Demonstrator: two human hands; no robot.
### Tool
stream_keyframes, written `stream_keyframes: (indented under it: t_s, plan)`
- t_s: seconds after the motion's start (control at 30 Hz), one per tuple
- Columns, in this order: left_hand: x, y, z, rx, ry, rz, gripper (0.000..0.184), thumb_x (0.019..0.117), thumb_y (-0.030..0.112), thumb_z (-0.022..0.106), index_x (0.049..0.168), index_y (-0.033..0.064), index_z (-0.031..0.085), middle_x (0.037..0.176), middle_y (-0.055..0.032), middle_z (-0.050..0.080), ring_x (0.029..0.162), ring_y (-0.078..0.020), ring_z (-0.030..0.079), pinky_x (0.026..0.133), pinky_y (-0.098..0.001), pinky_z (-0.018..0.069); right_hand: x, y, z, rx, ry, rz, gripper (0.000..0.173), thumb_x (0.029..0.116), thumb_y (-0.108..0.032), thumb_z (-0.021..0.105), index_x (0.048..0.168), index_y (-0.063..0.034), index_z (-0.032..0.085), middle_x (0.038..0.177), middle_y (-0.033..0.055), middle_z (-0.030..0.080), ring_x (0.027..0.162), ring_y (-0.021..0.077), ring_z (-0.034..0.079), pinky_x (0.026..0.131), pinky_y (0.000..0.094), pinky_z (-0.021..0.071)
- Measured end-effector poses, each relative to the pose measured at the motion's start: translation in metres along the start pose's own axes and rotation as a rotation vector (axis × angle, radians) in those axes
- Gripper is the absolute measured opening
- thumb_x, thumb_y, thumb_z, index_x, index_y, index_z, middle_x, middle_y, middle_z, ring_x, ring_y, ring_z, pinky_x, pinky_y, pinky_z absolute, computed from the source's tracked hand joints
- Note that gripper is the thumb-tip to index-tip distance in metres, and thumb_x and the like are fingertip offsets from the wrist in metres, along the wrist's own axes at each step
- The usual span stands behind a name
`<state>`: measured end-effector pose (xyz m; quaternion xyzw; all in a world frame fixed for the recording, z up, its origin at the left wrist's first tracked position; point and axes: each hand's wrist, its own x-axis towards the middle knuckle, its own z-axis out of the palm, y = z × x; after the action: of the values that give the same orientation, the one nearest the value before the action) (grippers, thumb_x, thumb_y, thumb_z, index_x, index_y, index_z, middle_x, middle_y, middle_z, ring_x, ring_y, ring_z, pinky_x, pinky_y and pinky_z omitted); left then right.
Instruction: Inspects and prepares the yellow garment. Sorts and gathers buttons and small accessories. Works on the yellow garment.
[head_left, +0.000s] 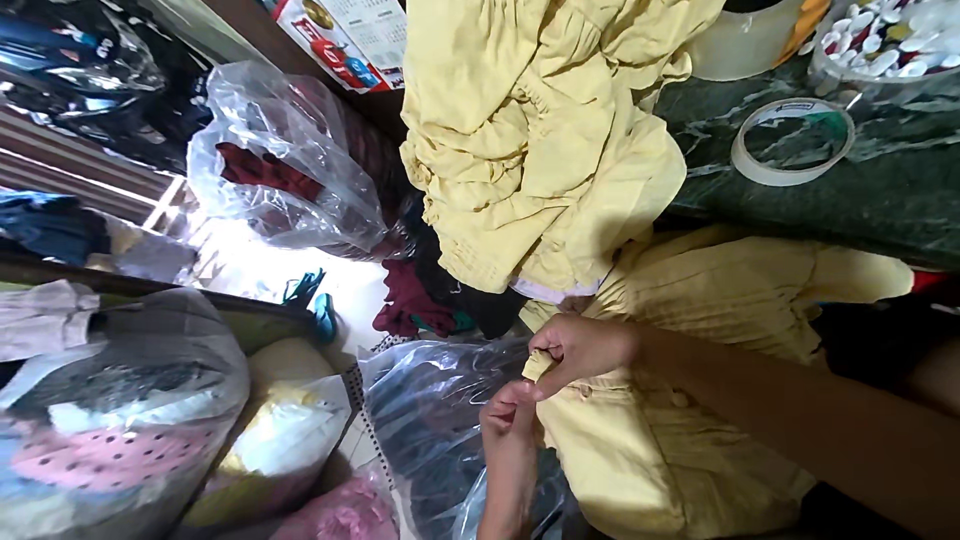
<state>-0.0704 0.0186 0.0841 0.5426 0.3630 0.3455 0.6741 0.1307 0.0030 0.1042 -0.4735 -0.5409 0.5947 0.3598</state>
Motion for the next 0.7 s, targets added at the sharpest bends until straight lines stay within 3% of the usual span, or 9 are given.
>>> stream_keyframes:
  t_s: [0.07, 0.13, 0.23, 0.3, 0.37, 0.47, 0.6, 0.7]
  plan:
    - [0.0, 0.0, -0.001, 0.009, 0.008, -0.003, 0.031, 0.0989, 0.004, 0.05, 0.075, 0.0123, 0.068, 0.067, 0.006, 0.064, 0.06, -0.0007, 0.06, 0.058, -0.0199, 0.0526, -0.001, -0.005, 0.0, -0.002, -0.039, 0.052, 0.023, 0.0857, -0.007, 0.08, 0.098, 0.0032, 0.064, 0.074, 0.0012, 0.06, 0.063, 0.0013, 0.054, 0.062, 0.0207, 0.0474]
    - [-0.002, 0.003, 0.001, -0.076, 0.04, -0.129, 0.035, 0.102, 0.007, 0.044, 0.077, 0.0094, 0.068, 0.071, 0.0016, 0.069, 0.066, -0.0048, 0.067, 0.064, -0.0244, 0.0579, -0.001, -0.007, 0.0, -0.02, -0.069, 0.078, 0.025, 0.0841, -0.001, 0.078, 0.104, 0.0043, 0.063, 0.075, 0.0027, 0.058, 0.063, 0.0029, 0.052, 0.061, 0.0218, 0.0459]
    - [-0.007, 0.001, 0.003, -0.176, 0.03, -0.197, 0.03, 0.1034, 0.016, 0.049, 0.085, 0.0093, 0.071, 0.078, -0.0014, 0.073, 0.073, -0.0075, 0.071, 0.07, -0.0278, 0.0612, -0.003, -0.004, -0.002, 0.011, -0.029, 0.033, 0.024, 0.0872, -0.01, 0.08, 0.1, 0.0037, 0.065, 0.071, 0.0005, 0.059, 0.061, 0.0011, 0.053, 0.06, 0.0202, 0.0466]
    - [-0.011, -0.004, -0.001, -0.105, -0.066, -0.131, 0.021, 0.0993, 0.03, 0.065, 0.088, 0.0137, 0.072, 0.079, 0.0027, 0.072, 0.072, -0.0044, 0.07, 0.069, -0.025, 0.0603, -0.004, -0.003, -0.009, 0.015, 0.053, -0.007, 0.022, 0.0954, -0.021, 0.072, 0.089, -0.0004, 0.065, 0.065, -0.0051, 0.054, 0.056, -0.0025, 0.049, 0.055, 0.0168, 0.0431]
    - [-0.016, -0.008, -0.006, 0.033, -0.118, -0.033, 0.011, 0.0949, 0.02, 0.071, 0.091, 0.0102, 0.073, 0.079, 0.0023, 0.072, 0.07, -0.0048, 0.069, 0.067, -0.0251, 0.0606, -0.001, 0.003, -0.019, -0.096, 0.101, 0.006, 0.028, 0.0983, -0.023, 0.069, 0.083, -0.0005, 0.064, 0.062, -0.0045, 0.05, 0.054, -0.0002, 0.044, 0.054, 0.0199, 0.0392]
    - [-0.018, -0.011, -0.017, 0.158, -0.157, 0.033, 0.004, 0.0899, 0.005, 0.07, 0.087, 0.008, 0.072, 0.079, 0.0024, 0.072, 0.071, -0.0045, 0.068, 0.07, -0.0247, 0.0594, 0.004, 0.006, -0.014, -0.353, 0.099, 0.077, 0.033, 0.0998, -0.027, 0.067, 0.085, 0.003, 0.066, 0.065, 0.0025, 0.049, 0.059, 0.0113, 0.044, 0.06, 0.0333, 0.0406]
    - [-0.013, -0.016, -0.027, 0.144, -0.179, -0.137, 0.01, 0.09, -0.002, 0.065, 0.094, 0.0037, 0.073, 0.084, -0.0017, 0.074, 0.076, -0.0076, 0.071, 0.075, -0.0282, 0.0613, 0.01, 0.006, -0.002, -0.434, 0.16, 0.071, 0.034, 0.1002, -0.031, 0.067, 0.091, 0.0025, 0.066, 0.072, 0.0072, 0.055, 0.067, 0.0176, 0.051, 0.067, 0.0403, 0.0453]
    - [-0.006, -0.022, -0.026, 0.127, -0.158, -0.262, 0.012, 0.0917, -0.004, 0.062, 0.093, 0.0022, 0.072, 0.082, -0.0035, 0.075, 0.074, -0.0089, 0.072, 0.073, -0.0288, 0.0616, 0.015, 0.011, 0.001, -0.445, 0.188, -0.018, 0.034, 0.0991, -0.03, 0.068, 0.092, 0.0026, 0.066, 0.072, 0.0078, 0.055, 0.067, 0.0183, 0.051, 0.066, 0.0407, 0.0447]
